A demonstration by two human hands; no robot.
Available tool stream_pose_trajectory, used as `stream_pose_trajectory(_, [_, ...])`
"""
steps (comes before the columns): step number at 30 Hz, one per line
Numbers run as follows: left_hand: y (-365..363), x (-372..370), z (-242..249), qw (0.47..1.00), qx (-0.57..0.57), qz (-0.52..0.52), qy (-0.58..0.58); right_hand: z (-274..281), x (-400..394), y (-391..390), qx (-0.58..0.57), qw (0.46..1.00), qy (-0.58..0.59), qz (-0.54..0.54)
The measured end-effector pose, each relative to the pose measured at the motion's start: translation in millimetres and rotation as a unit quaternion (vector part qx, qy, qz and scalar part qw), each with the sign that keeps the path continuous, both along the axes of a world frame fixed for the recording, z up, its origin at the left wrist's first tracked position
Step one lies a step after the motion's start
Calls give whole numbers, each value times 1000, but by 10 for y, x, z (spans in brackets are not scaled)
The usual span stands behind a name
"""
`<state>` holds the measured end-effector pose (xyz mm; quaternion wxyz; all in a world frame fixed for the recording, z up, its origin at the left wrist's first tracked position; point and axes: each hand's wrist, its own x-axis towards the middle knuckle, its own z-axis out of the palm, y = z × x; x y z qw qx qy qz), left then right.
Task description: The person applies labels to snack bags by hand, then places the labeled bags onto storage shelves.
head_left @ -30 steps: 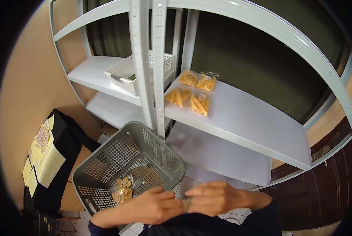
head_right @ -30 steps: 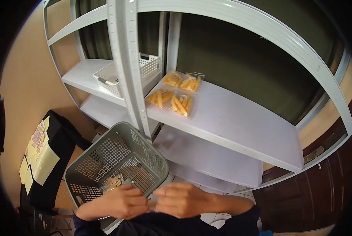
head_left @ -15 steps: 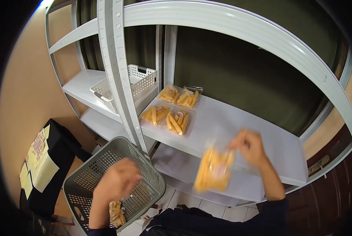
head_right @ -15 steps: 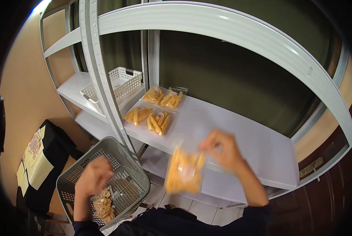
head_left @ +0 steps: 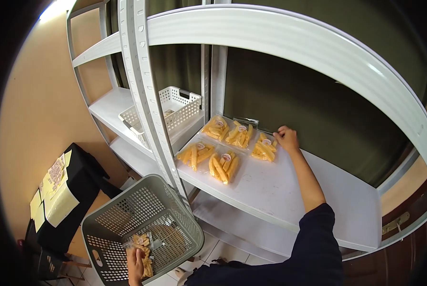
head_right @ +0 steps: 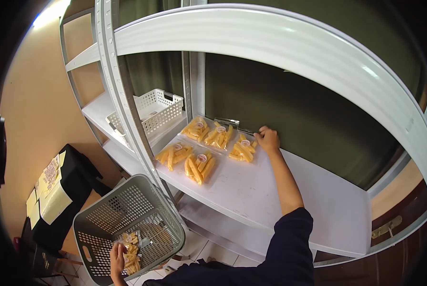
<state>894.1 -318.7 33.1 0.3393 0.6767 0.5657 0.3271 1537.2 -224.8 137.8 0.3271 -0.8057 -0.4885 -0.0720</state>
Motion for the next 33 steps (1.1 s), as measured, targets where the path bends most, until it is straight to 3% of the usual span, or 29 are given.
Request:
stream_pose_trajectory(2, [-126,-70,-150,996,-67,50,-41,237,-337,-41,18,998,-26,-53])
stream_pose_trajectory(4, [-227,-20,-90,990,-102,86,-38,297,-466,12,59,995,-59,53])
stream_pose_trajectory(5, [-242,-57,-177,990,-106,88,-37,192,-472,74,33,987,-89,132])
stream_pose_trajectory(7, [-268,-188,-414,991,-80,109,-10,122,-680,67,-15,984,-125,125])
stream_pose_trajectory(10, [-321,-29,-203,988,-86,131,13,169,-830,82,-124,975,-140,118])
stream_pose_trajectory(12, [-314,-194,-410,991,-68,109,23,58,-756,162,-70,985,-76,135])
stream_pose_trajectory(13, [-313,-235,-482,992,-59,110,0,-11,-736,197,-29,984,-113,131])
stream_pose_trajectory(14, [-295,-202,-370,993,-55,101,14,-86,-712,226,10,981,-146,131])
stream_pose_trajectory(15, [-272,-162,-229,995,-31,89,38,-122,-708,258,-29,983,-163,80])
stream_pose_trajectory(17, [-246,-187,-136,993,-46,92,50,-158,-614,287,19,984,-132,120])
stream_pose_trajectory(20, [-121,-444,-470,990,-106,94,-17,-134,-590,288,-33,980,-177,83])
stream_pose_trajectory(23, [149,-700,-830,989,-126,78,3,14,-701,252,-90,968,-230,40])
stream_pose_trajectory(24, [255,-808,-1041,985,-149,86,13,36,-694,230,-96,968,-229,42])
stream_pose_trajectory(25, [371,-954,-1350,984,-153,86,14,40,-684,203,-29,969,-241,48])
stream_pose_trajectory(27, [566,-1253,-1935,971,-201,56,121,188,-914,48,68,956,-279,60])
stream_pose_trajectory(28, [596,-1347,-2069,970,-205,55,122,344,-1252,-108,98,946,-304,65])
stream_pose_trajectory(30, [682,-1449,-2264,910,-222,56,347,550,-2261,-439,176,934,-307,56])
stream_pose_trajectory(31, [760,-1495,-2293,867,-338,38,365,505,-2726,-630,193,940,-276,55])
stream_pose_trajectory(32, [781,-1526,-2386,866,-340,34,364,268,-2950,-842,181,924,-330,70])
stream_pose_trajectory(33, [733,-1543,-2500,835,-340,24,433,-51,-3222,-1076,159,940,-272,130])
